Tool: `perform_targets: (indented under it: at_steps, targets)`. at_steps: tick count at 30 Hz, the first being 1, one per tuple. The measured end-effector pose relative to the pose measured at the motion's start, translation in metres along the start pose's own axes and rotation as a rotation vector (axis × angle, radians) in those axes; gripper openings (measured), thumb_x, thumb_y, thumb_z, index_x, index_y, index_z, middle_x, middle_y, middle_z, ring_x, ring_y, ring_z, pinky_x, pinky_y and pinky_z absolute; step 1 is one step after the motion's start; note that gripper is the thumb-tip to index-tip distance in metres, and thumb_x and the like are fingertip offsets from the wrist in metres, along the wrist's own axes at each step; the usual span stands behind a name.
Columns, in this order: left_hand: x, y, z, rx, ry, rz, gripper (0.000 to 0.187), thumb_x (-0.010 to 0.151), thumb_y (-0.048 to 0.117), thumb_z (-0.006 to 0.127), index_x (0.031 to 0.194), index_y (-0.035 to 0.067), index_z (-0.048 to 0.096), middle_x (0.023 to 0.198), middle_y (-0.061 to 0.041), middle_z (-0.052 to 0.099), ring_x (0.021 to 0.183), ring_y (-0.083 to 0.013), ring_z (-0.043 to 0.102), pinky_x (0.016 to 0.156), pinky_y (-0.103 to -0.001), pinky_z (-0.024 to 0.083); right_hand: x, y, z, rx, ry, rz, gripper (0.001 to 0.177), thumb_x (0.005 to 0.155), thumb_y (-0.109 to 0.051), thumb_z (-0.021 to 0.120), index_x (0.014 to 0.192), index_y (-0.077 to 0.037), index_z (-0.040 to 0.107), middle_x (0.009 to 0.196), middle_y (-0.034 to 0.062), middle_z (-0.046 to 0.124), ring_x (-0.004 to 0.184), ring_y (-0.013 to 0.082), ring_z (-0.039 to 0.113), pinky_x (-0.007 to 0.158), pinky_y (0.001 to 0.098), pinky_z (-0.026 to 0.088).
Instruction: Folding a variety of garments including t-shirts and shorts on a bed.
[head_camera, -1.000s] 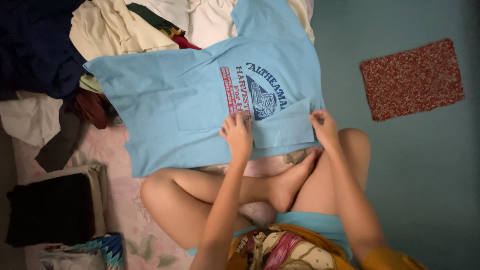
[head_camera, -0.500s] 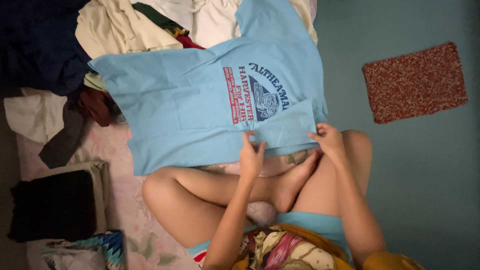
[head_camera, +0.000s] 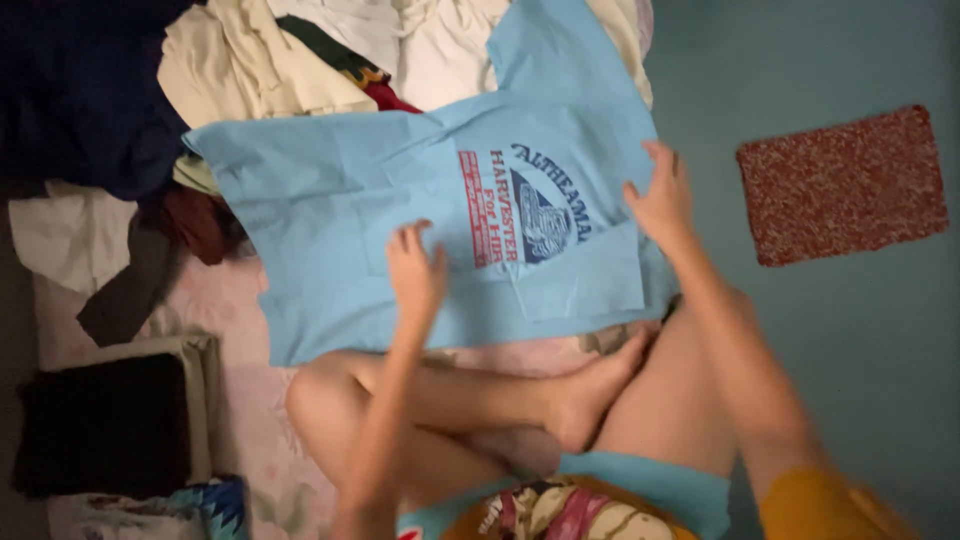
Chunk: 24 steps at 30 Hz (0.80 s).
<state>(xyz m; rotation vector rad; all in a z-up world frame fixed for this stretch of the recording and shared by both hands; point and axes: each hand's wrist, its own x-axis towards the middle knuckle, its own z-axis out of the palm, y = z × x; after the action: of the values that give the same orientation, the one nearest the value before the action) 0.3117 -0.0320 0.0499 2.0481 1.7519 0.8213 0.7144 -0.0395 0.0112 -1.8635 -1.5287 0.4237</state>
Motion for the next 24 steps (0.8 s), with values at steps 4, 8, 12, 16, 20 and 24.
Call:
perform_targets:
  at_steps: [4,8,12,16,20,24]
  targets:
    - [0.077,-0.057,-0.020,0.313,0.024,0.218,0.060,0.079,0.008,0.075,0.136,0.016,0.059,0.150,-0.016,0.046,0.137,-0.0434,0.042,0.112,-0.058,0.035,0.082,-0.011,0.015,-0.107,0.005,-0.078,0.070,0.088,-0.013,0.083,0.148,-0.007,0.047,0.143,0.0214,0.054,0.132,0.0427,0.050,0.110,0.0512,0.043]
    - [0.139,-0.091,-0.044,0.463,0.061,0.256,0.068,0.081,0.007,0.074,0.145,0.023,0.058,0.162,-0.013,0.038,0.146,-0.0400,0.036,0.117,-0.061,0.031,0.164,-0.003,0.045,-0.057,-0.019,-0.180,0.078,0.091,-0.017,0.084,0.155,-0.004,0.041,0.151,0.0212,0.051,0.137,0.0426,0.048,0.112,0.0500,0.042]
    - [0.183,-0.114,-0.076,0.643,0.087,0.402,0.075,0.081,0.018,0.079,0.151,0.029,0.056,0.163,-0.011,0.039,0.148,-0.0387,0.036,0.116,-0.062,0.027,0.236,0.024,0.085,0.195,-0.097,-0.133,0.082,0.101,-0.024,0.085,0.162,-0.004,0.034,0.164,0.0222,0.043,0.151,0.0382,0.042,0.121,0.0453,0.039]
    - [0.206,-0.135,-0.106,0.629,-0.091,0.356,0.075,0.076,0.035,0.088,0.143,0.018,0.058,0.145,-0.005,0.052,0.139,-0.0283,0.047,0.114,-0.062,0.028,0.265,-0.011,0.086,0.319,-0.258,0.179,0.096,0.083,-0.032,0.085,0.155,-0.004,0.027,0.143,0.0198,0.055,0.127,0.0296,0.060,0.103,0.0386,0.050]
    - [0.215,-0.152,-0.132,0.663,-0.107,0.439,0.066,0.080,0.038,0.089,0.136,0.019,0.061,0.131,-0.004,0.060,0.129,-0.0272,0.053,0.113,-0.053,0.033,0.267,-0.012,0.088,0.162,-0.285,0.073,0.077,0.082,-0.030,0.091,0.140,0.004,0.053,0.131,0.0200,0.067,0.117,0.0283,0.067,0.099,0.0387,0.053]
    - [0.220,-0.166,-0.157,0.581,-0.142,0.448,0.047,0.080,0.034,0.088,0.118,0.015,0.069,0.113,-0.003,0.068,0.118,-0.0278,0.059,0.105,-0.052,0.037,0.257,-0.030,0.071,0.294,-0.310,0.249,0.054,0.083,-0.024,0.085,0.128,0.001,0.068,0.119,0.0135,0.074,0.105,0.0224,0.072,0.094,0.0362,0.055]
